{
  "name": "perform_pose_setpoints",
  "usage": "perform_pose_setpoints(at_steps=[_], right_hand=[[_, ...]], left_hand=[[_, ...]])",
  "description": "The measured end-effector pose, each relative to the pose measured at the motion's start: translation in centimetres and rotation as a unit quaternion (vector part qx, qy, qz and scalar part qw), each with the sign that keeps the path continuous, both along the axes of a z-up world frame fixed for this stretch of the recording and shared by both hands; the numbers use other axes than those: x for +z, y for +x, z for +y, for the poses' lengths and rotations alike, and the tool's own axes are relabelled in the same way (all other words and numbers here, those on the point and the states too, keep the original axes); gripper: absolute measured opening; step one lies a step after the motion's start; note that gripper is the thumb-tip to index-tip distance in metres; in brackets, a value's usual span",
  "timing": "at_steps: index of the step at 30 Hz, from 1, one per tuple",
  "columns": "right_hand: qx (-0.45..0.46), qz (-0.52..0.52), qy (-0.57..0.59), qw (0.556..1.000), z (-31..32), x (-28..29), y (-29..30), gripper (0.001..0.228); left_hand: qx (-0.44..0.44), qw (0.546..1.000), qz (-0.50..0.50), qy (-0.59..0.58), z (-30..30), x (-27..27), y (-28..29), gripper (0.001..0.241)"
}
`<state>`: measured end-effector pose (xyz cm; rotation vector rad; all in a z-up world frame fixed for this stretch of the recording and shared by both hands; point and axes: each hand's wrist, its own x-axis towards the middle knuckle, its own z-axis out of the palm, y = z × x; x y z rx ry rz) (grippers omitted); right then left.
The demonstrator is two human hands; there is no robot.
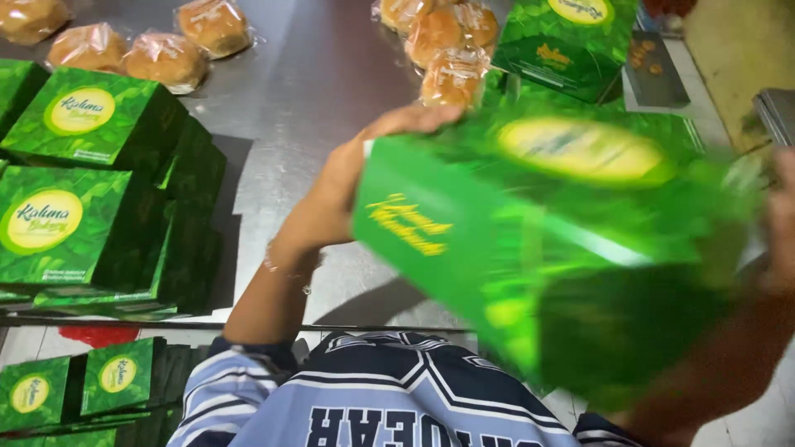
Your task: Packing individually wrapped buns into green cardboard boxes and stacking them.
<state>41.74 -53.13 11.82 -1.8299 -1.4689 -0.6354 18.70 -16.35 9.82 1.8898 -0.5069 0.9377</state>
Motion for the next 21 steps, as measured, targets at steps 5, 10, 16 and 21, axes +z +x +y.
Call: perform_pose_setpoints(at_steps=[5,10,16,21], right_hand=[[0.214,0.054,-0.069,0.973,8.5,2.6,-7.4,0.098],[0.233,0.171,-0.107,0.951,11.5,-1.5,-6.9,0.105],[0.231,0.391,-0.006,0.891,15.6,-4.7,-8.2,0.098],[0.139,0.242,-0.120,0.953,21.0,-5.6,-9.6,0.090]], left_hand=[[0.038,0.991,0.122,-0.041,3.6,-5.0,-5.1,0.047],[-0.006,0.977,0.189,-0.099,6.3,-11.2,-10.3,0.065],[0.187,0.916,0.293,-0.203,7.1,-12.4,-13.3,0.062],[0.178,0.934,0.119,-0.285,7.3,-14.7,-14.3,0.078]])
